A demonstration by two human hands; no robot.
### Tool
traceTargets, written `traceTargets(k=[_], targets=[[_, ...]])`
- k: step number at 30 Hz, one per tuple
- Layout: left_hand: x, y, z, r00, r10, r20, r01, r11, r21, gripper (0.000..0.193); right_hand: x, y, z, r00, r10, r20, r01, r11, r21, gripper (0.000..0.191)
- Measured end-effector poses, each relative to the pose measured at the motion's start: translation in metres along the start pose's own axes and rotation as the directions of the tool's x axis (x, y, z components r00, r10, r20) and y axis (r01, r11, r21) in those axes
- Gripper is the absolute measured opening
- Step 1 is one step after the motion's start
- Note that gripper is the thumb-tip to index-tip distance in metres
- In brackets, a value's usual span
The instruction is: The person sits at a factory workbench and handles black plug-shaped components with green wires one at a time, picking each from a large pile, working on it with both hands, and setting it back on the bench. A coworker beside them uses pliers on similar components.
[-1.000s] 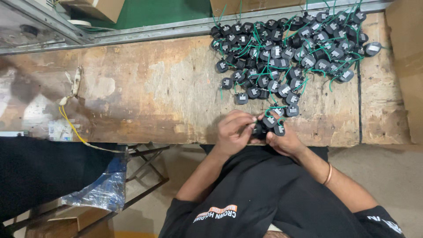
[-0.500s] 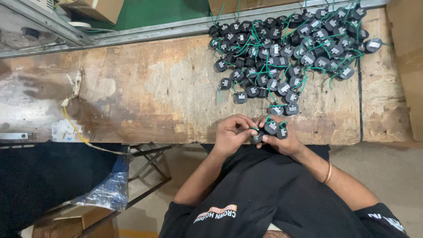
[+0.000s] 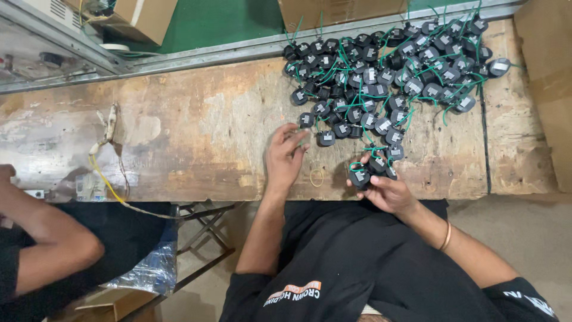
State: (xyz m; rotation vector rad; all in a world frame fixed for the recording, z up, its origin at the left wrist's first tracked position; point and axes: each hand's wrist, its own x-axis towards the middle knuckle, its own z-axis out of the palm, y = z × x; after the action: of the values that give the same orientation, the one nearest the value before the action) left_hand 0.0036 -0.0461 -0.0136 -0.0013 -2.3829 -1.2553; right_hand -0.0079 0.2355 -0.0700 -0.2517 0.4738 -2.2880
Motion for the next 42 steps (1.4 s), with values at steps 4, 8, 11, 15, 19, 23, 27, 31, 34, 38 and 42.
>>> traceTargets(k=[4, 8, 11, 15, 19, 23, 27, 31, 34, 38, 42], targets=[[0.007, -0.02, 0.01, 0.942, -0.212, -0.26, 0.15, 0.96, -0.236, 0.019, -0.003, 0.001, -0.005, 0.996, -0.034, 0.088, 0.032, 0.999, 0.034, 0.048], [-0.013, -0.023, 0.009, 0.831, -0.367, -0.419, 0.058, 0.805, -0.59, 0.018, 0.0, 0.001, -0.001, 1.0, 0.0, 0.013, 0.0, 1.0, -0.003, 0.057], [-0.042, 0.003, 0.021, 0.912, -0.28, -0.3, -0.127, 0.504, -0.854, 0.021, 0.002, 0.003, 0.003, 0.999, -0.019, -0.04, 0.016, 0.998, -0.053, 0.061], [-0.044, 0.045, 0.046, 1.0, -0.001, -0.001, 0.0, 0.701, -0.713, 0.016, 0.003, 0.003, 0.01, 0.999, -0.024, -0.029, 0.021, 0.993, -0.119, 0.062], [-0.025, 0.069, 0.04, 0.944, 0.314, -0.103, -0.329, 0.879, -0.344, 0.021, 0.004, -0.001, 0.02, 0.998, -0.033, -0.049, 0.024, 0.985, -0.173, 0.058], [-0.027, 0.071, 0.02, 0.904, 0.427, -0.011, -0.408, 0.854, -0.322, 0.028, 0.006, -0.002, 0.03, 0.994, -0.082, -0.071, 0.066, 0.977, -0.203, 0.058], [-0.044, 0.065, 0.021, 0.959, 0.284, 0.016, -0.268, 0.922, -0.279, 0.029, 0.008, -0.003, 0.031, 0.976, -0.216, 0.028, 0.184, 0.748, -0.638, 0.053], [-0.054, 0.068, 0.035, 0.971, -0.209, 0.115, 0.228, 0.677, -0.7, 0.038, 0.009, -0.005, 0.024, 0.968, -0.19, 0.163, 0.231, 0.428, -0.873, 0.046], [-0.054, 0.072, 0.033, 0.996, -0.081, 0.023, 0.083, 0.886, -0.457, 0.034, 0.009, -0.004, 0.021, 0.969, -0.21, 0.132, 0.219, 0.471, -0.854, 0.049], [-0.047, 0.073, 0.032, 0.997, -0.065, 0.039, 0.074, 0.934, -0.35, 0.029, 0.008, -0.003, 0.023, 0.966, -0.245, 0.08, 0.202, 0.527, -0.826, 0.051], [-0.049, 0.072, 0.036, 0.998, 0.056, 0.01, -0.049, 0.933, -0.355, 0.018, 0.008, -0.005, 0.025, 0.962, -0.258, 0.091, 0.217, 0.518, -0.828, 0.052]])
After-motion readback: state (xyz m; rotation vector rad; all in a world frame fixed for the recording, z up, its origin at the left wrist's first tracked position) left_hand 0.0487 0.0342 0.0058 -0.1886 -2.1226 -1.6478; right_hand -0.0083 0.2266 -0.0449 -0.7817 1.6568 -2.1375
